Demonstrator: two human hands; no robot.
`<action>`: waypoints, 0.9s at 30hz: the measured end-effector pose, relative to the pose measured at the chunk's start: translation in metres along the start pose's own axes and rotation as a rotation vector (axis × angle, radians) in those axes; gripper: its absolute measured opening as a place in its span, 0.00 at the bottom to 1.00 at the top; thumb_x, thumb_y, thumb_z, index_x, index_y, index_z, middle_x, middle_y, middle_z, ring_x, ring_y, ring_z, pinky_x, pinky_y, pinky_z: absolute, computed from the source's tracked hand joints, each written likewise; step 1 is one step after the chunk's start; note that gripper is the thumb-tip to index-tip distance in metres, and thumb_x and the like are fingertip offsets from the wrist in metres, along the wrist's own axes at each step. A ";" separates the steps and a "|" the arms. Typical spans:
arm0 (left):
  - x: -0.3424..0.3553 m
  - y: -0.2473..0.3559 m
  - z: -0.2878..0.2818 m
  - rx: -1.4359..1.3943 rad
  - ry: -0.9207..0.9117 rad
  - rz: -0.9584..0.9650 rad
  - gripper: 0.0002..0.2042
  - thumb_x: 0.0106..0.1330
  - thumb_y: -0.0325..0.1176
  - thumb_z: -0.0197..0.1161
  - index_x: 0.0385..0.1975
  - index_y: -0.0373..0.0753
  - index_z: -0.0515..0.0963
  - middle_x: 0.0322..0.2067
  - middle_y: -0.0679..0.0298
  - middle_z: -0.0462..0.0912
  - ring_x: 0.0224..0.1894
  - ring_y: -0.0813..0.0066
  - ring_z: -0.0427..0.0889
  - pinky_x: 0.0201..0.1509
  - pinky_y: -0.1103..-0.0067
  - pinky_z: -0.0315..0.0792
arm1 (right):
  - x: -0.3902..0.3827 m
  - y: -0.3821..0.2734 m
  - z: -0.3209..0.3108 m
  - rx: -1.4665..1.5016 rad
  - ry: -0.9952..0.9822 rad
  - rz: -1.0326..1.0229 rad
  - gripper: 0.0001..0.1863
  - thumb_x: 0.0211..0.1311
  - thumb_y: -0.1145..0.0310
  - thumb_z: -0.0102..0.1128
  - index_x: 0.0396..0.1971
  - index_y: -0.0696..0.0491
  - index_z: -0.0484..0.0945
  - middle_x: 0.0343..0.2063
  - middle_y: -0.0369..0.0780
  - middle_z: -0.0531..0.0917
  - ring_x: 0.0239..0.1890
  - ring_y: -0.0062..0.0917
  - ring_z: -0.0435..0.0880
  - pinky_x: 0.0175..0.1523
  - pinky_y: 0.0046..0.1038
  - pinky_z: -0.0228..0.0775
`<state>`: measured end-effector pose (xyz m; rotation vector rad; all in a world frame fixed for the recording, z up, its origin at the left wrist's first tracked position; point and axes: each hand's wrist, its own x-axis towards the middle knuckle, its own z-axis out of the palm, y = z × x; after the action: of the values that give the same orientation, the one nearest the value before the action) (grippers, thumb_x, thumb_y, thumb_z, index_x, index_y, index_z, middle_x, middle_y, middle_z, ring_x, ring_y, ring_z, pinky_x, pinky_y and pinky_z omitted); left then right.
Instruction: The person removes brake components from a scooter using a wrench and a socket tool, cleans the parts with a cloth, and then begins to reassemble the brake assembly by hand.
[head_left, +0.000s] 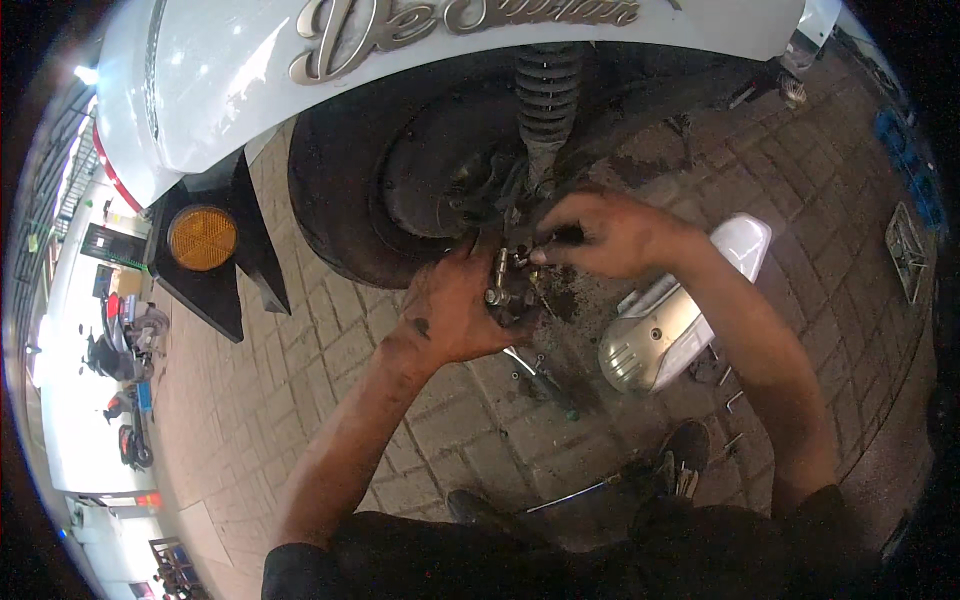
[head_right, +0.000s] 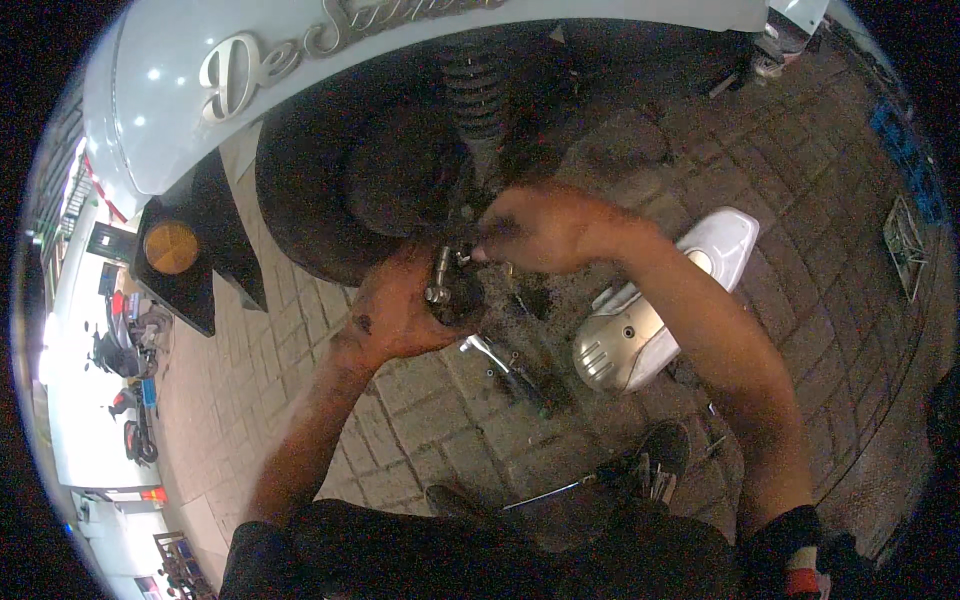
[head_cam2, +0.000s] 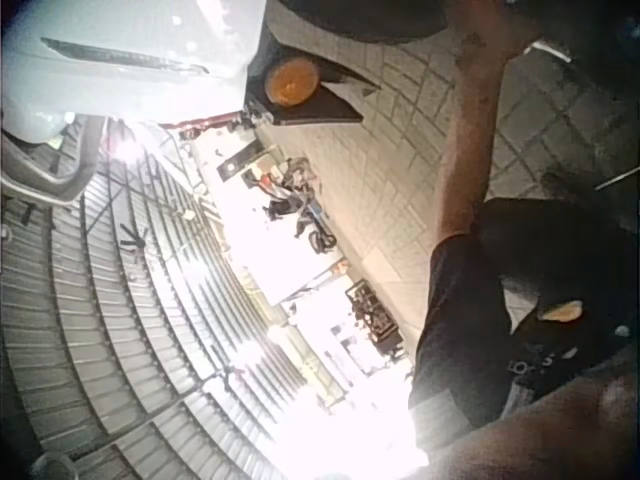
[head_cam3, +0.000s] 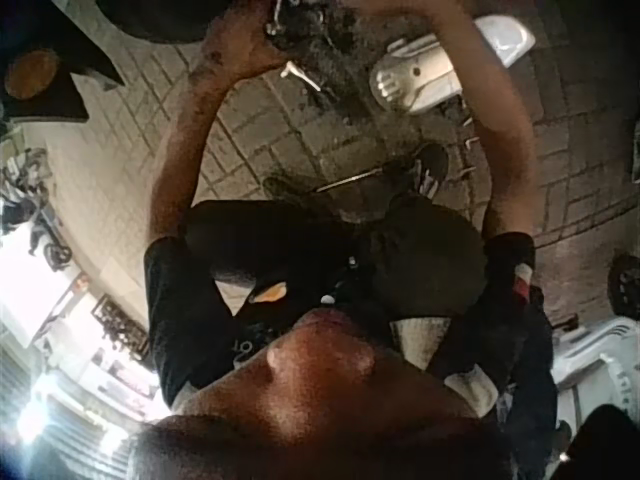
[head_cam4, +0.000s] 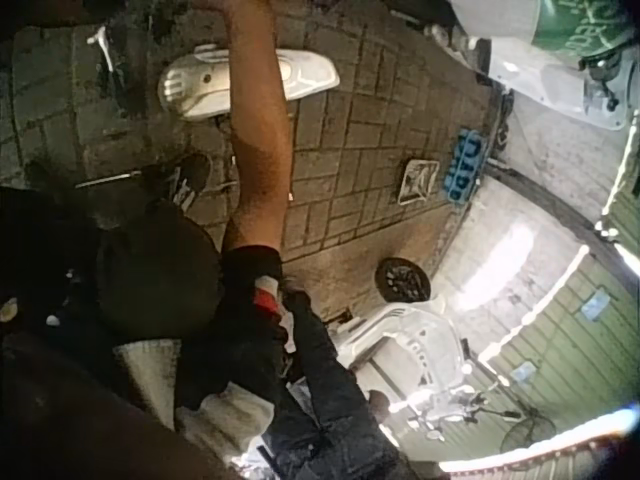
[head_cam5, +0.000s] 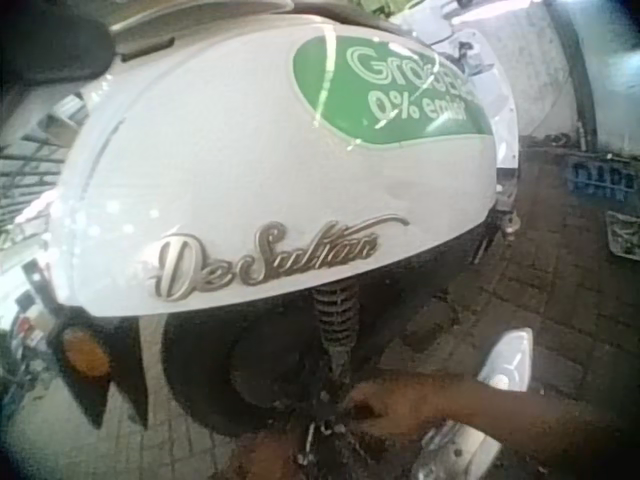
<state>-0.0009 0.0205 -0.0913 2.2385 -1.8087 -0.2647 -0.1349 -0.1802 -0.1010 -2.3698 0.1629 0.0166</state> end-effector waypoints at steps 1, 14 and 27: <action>0.000 0.001 0.001 0.009 -0.012 -0.019 0.46 0.45 0.51 0.74 0.62 0.33 0.61 0.48 0.43 0.78 0.48 0.44 0.82 0.51 0.58 0.78 | -0.002 -0.001 0.003 -0.023 0.052 -0.039 0.24 0.61 0.47 0.62 0.43 0.54 0.82 0.40 0.48 0.82 0.47 0.40 0.80 0.54 0.38 0.71; 0.005 0.008 0.007 0.038 -0.026 -0.037 0.49 0.48 0.52 0.72 0.65 0.31 0.56 0.53 0.34 0.72 0.52 0.39 0.78 0.55 0.57 0.76 | -0.011 -0.013 0.001 -0.092 0.163 -0.032 0.18 0.61 0.55 0.60 0.34 0.57 0.84 0.31 0.51 0.85 0.37 0.47 0.84 0.47 0.45 0.74; 0.001 -0.004 0.002 0.047 -0.092 -0.042 0.45 0.46 0.49 0.73 0.62 0.31 0.61 0.52 0.38 0.74 0.51 0.39 0.78 0.56 0.58 0.75 | -0.008 -0.009 0.013 -0.153 0.137 -0.015 0.25 0.58 0.48 0.65 0.45 0.55 0.81 0.42 0.50 0.83 0.50 0.44 0.80 0.56 0.41 0.70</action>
<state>0.0023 0.0203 -0.0948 2.3345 -1.8336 -0.3413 -0.1407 -0.1635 -0.1039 -2.5258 0.2159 -0.1453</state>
